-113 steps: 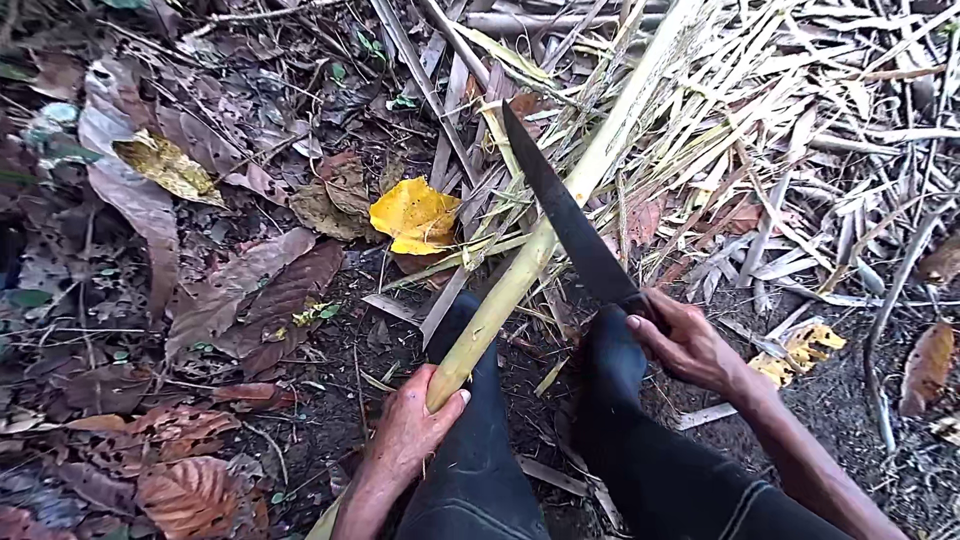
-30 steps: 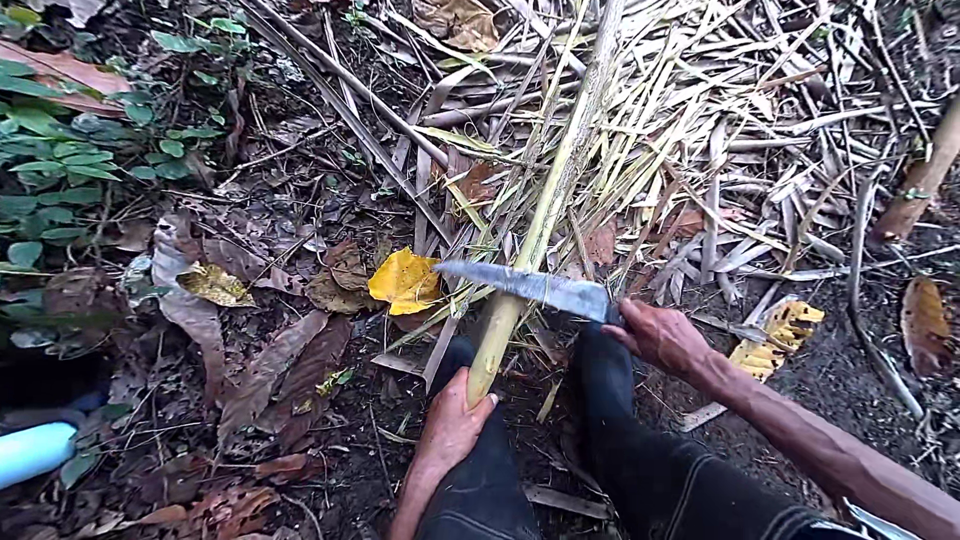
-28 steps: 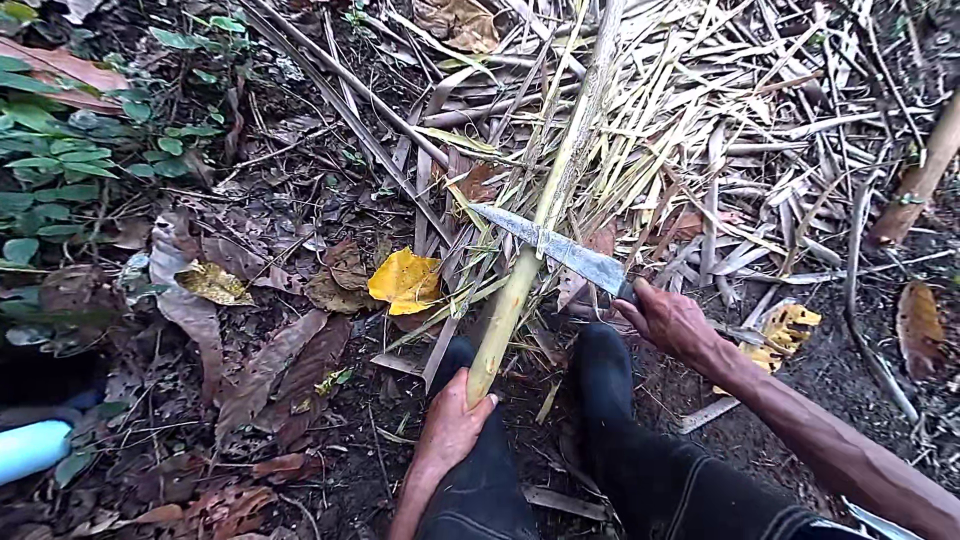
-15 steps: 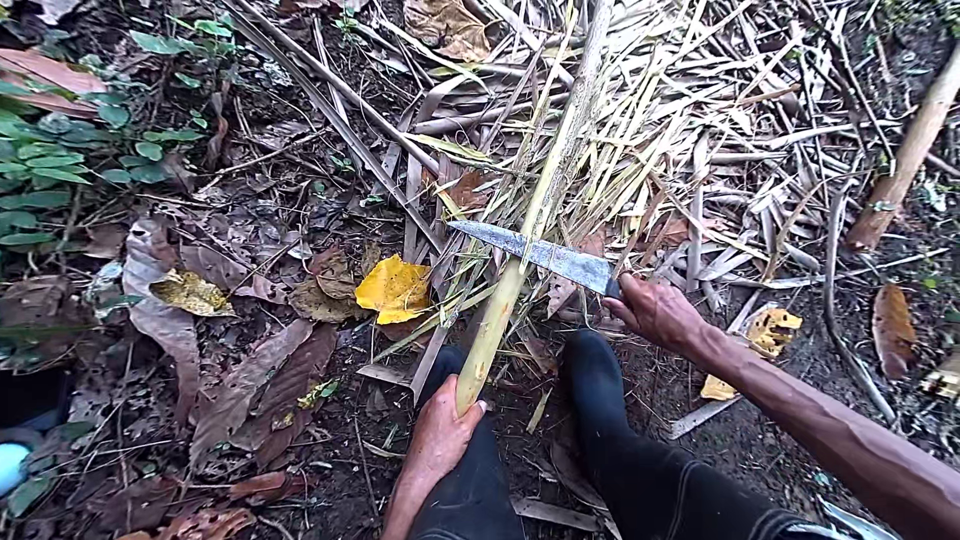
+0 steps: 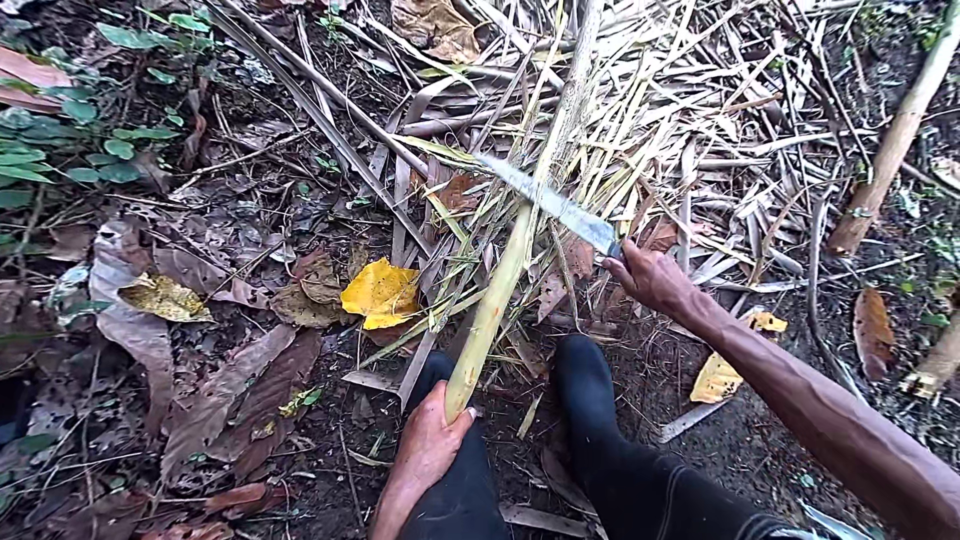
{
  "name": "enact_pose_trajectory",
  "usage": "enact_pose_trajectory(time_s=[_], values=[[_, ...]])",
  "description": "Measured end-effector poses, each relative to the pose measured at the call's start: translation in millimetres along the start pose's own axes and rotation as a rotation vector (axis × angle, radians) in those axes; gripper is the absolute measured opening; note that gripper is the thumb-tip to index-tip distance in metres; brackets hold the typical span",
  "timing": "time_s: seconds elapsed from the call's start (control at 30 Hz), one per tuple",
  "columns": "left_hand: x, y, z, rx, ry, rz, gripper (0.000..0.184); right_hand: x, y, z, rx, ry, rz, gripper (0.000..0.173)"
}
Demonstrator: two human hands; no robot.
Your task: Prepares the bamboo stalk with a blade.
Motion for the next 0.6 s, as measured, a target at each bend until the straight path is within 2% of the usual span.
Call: enact_pose_trajectory(time_s=[0.07,0.1,0.13,0.23,0.3,0.43,0.6], values=[[1,-1,-1,0.005,0.007,0.006,0.043,0,-16,-2,-0.167,-0.062,0.09,0.052],[1,-1,-1,0.008,0.007,0.008,0.043,0,-14,-8,-0.187,-0.089,0.101,0.052],[1,-2,0,0.011,0.005,0.009,0.044,-1,-2,-21,-0.121,-0.123,0.094,0.053],[2,-2,0,0.013,0.01,0.016,0.043,-16,66,-70,0.313,-0.053,0.034,0.069],[0,-2,-1,0.015,0.012,0.015,0.043,-23,80,-81,0.372,0.009,-0.014,0.073],[-1,-5,5,0.03,-0.011,0.022,0.045,-27,49,-63,0.299,0.036,0.056,0.068],[-23,-23,29,0.095,0.031,0.087,0.055,-15,3,-43,0.042,0.088,-0.048,0.058]])
Point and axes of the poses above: each hand's wrist, its own z-axis away from the middle knuckle, its own x-axis out of the palm, y = z × x, the point moved 6 cm from there along -z, towards the middle knuckle, and after that the axes turned 9 degrees about y, right-handed, at the moved point
